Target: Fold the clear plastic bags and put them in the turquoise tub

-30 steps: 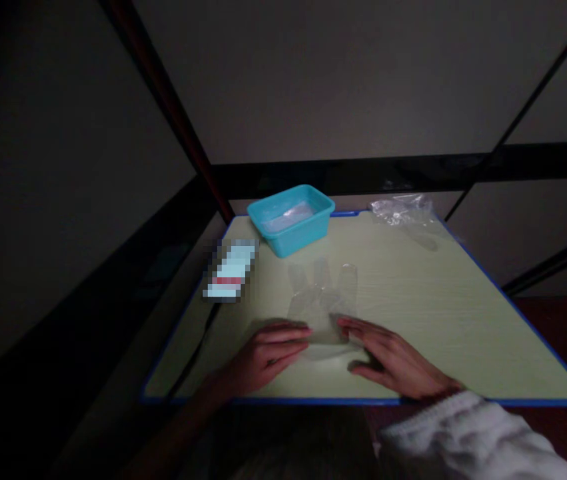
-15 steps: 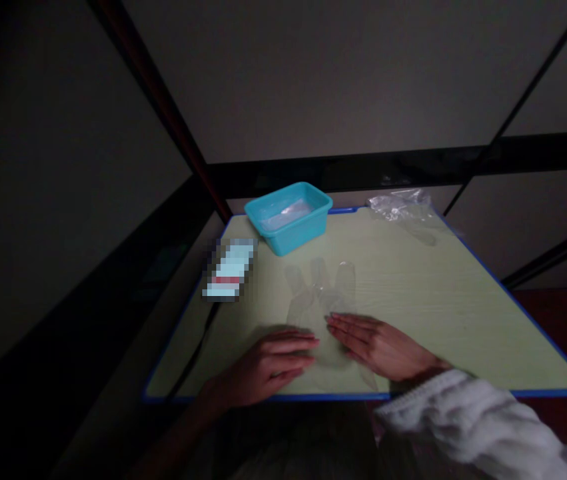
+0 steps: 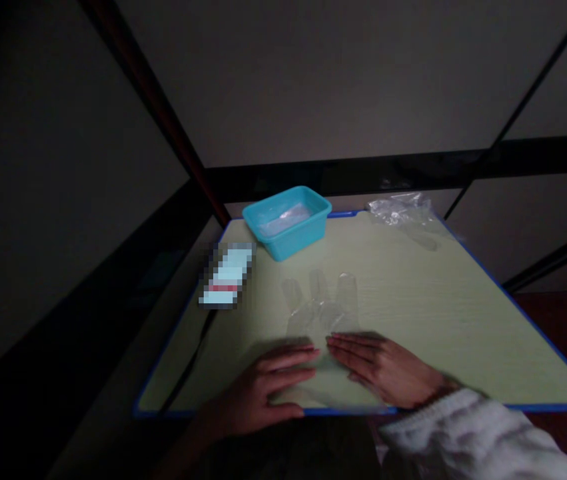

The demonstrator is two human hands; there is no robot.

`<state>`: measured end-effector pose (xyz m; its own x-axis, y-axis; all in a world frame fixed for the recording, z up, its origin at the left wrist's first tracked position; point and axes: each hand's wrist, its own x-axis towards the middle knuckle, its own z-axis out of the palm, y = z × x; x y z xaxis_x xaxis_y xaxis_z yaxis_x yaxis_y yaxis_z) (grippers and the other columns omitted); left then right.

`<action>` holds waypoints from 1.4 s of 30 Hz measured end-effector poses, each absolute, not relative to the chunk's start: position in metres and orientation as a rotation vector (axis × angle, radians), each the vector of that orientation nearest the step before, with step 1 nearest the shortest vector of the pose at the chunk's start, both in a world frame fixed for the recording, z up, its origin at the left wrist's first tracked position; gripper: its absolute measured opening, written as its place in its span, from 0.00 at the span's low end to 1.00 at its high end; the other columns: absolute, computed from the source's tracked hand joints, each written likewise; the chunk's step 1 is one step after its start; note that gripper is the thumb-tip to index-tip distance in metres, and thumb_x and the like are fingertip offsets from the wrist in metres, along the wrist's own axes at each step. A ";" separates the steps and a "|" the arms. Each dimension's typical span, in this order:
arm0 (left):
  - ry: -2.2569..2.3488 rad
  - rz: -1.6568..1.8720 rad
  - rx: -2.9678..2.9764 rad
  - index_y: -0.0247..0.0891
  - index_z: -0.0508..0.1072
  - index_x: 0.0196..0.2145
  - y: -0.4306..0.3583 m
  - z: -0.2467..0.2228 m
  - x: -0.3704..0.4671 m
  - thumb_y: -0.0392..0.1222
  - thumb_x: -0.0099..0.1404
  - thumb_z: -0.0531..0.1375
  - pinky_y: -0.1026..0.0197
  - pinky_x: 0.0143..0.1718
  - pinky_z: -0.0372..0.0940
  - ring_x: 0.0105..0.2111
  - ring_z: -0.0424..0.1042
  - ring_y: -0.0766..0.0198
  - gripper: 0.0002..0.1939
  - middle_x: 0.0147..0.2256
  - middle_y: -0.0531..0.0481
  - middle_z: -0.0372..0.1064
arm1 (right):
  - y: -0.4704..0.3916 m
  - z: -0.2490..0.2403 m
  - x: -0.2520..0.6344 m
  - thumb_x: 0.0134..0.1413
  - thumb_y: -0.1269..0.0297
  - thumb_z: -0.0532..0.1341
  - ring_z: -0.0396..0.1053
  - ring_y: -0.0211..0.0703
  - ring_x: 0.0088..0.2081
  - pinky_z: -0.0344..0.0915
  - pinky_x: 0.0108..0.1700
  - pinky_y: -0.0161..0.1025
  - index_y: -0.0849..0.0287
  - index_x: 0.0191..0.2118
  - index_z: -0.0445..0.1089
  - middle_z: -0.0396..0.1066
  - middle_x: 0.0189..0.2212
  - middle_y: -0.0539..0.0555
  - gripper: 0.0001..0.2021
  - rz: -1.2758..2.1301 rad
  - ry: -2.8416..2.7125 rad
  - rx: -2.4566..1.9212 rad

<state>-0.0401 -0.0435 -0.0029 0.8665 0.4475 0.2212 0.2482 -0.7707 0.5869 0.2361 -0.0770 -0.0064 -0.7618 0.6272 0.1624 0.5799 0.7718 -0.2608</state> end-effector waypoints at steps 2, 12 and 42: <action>0.559 0.464 2.556 0.37 0.65 0.56 -0.044 -0.008 -0.043 0.54 0.58 0.62 0.50 0.59 0.57 0.60 0.56 0.54 0.31 0.59 0.42 0.58 | -0.076 -0.009 0.237 0.61 0.71 0.51 0.56 0.43 0.60 0.60 0.59 0.44 0.63 0.62 0.54 0.58 0.60 0.59 0.23 0.308 -2.725 -0.963; 0.575 0.557 2.571 0.35 0.65 0.55 -0.029 -0.013 -0.040 0.34 0.67 0.53 0.56 0.57 0.61 0.57 0.61 0.62 0.19 0.55 0.43 0.64 | -0.076 -0.010 0.237 0.61 0.72 0.52 0.57 0.42 0.60 0.58 0.60 0.42 0.61 0.61 0.56 0.59 0.59 0.57 0.23 0.404 -2.684 -0.995; 0.521 0.582 2.408 0.35 0.71 0.50 -0.006 -0.017 -0.042 0.34 0.66 0.55 0.57 0.53 0.64 0.52 0.67 0.61 0.15 0.51 0.42 0.68 | -0.062 -0.003 0.235 0.64 0.69 0.48 0.58 0.45 0.59 0.61 0.58 0.46 0.63 0.62 0.54 0.62 0.57 0.62 0.22 0.398 -2.653 -0.846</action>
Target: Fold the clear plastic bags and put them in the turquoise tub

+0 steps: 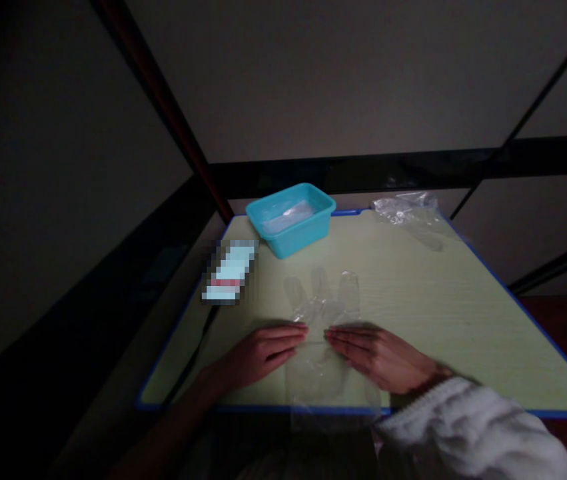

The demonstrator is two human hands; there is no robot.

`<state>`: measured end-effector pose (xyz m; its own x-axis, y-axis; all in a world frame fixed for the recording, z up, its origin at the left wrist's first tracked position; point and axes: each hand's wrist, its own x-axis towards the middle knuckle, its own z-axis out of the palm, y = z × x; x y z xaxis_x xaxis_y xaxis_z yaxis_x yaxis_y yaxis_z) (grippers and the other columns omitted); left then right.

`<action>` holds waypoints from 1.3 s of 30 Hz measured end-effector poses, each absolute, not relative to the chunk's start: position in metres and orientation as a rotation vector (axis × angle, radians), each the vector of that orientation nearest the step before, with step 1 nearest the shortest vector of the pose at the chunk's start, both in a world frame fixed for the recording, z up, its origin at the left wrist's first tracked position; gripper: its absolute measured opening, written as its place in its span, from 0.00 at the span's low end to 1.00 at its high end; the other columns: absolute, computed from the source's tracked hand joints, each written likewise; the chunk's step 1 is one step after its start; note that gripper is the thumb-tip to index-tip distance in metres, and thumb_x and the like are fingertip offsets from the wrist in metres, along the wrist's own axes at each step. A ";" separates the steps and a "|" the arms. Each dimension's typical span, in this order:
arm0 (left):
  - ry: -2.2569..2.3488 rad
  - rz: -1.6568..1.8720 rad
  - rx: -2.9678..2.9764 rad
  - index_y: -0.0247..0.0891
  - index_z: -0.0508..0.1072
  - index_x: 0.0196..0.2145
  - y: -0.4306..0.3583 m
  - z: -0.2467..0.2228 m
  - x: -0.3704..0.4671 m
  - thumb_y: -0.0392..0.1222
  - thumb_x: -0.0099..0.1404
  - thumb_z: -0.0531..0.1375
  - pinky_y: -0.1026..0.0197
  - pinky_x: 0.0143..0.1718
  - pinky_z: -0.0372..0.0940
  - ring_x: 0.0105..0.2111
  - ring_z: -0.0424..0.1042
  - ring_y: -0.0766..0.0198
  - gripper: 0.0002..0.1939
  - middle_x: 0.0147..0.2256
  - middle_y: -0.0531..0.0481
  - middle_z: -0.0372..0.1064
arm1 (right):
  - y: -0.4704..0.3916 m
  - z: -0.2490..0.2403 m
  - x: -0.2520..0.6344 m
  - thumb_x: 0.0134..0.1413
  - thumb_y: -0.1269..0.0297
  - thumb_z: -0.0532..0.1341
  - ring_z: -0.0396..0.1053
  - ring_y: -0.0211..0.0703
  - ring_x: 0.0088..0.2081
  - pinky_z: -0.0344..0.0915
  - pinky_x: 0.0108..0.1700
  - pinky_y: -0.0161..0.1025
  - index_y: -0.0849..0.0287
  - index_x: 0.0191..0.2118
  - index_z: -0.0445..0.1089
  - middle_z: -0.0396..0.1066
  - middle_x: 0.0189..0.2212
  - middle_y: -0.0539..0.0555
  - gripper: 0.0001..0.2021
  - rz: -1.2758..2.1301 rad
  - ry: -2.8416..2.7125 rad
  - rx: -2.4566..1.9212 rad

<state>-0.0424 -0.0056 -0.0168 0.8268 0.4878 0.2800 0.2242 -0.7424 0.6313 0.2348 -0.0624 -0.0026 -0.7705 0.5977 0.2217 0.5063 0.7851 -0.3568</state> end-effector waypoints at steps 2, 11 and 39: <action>0.524 0.600 2.334 0.36 0.72 0.49 -0.003 -0.015 -0.041 0.34 0.66 0.54 0.58 0.52 0.64 0.50 0.69 0.62 0.15 0.50 0.43 0.70 | -0.060 -0.001 0.237 0.64 0.68 0.50 0.60 0.45 0.58 0.61 0.57 0.46 0.61 0.62 0.55 0.62 0.57 0.62 0.22 0.531 -2.609 -0.856; 0.674 0.606 2.046 0.36 0.78 0.39 0.019 -0.014 -0.031 0.38 0.63 0.57 0.59 0.43 0.67 0.41 0.74 0.60 0.10 0.39 0.45 0.76 | -0.038 0.019 0.239 0.65 0.59 0.49 0.68 0.45 0.51 0.65 0.53 0.44 0.52 0.58 0.63 0.69 0.52 0.54 0.19 1.098 -2.298 -1.010; 0.738 0.566 1.362 0.31 0.76 0.38 0.022 -0.024 -0.019 0.53 0.59 0.61 0.57 0.39 0.68 0.37 0.73 0.59 0.20 0.37 0.43 0.75 | -0.018 0.027 0.235 0.65 0.53 0.45 0.73 0.46 0.42 0.67 0.47 0.46 0.61 0.44 0.73 0.76 0.40 0.56 0.23 1.236 -2.100 -1.129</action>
<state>-0.0185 0.0218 -0.0236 0.6574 0.7403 -0.1405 0.0563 0.1377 0.9889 0.2353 -0.0178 0.0272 -0.5623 0.8266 -0.0227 0.4214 0.2628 -0.8680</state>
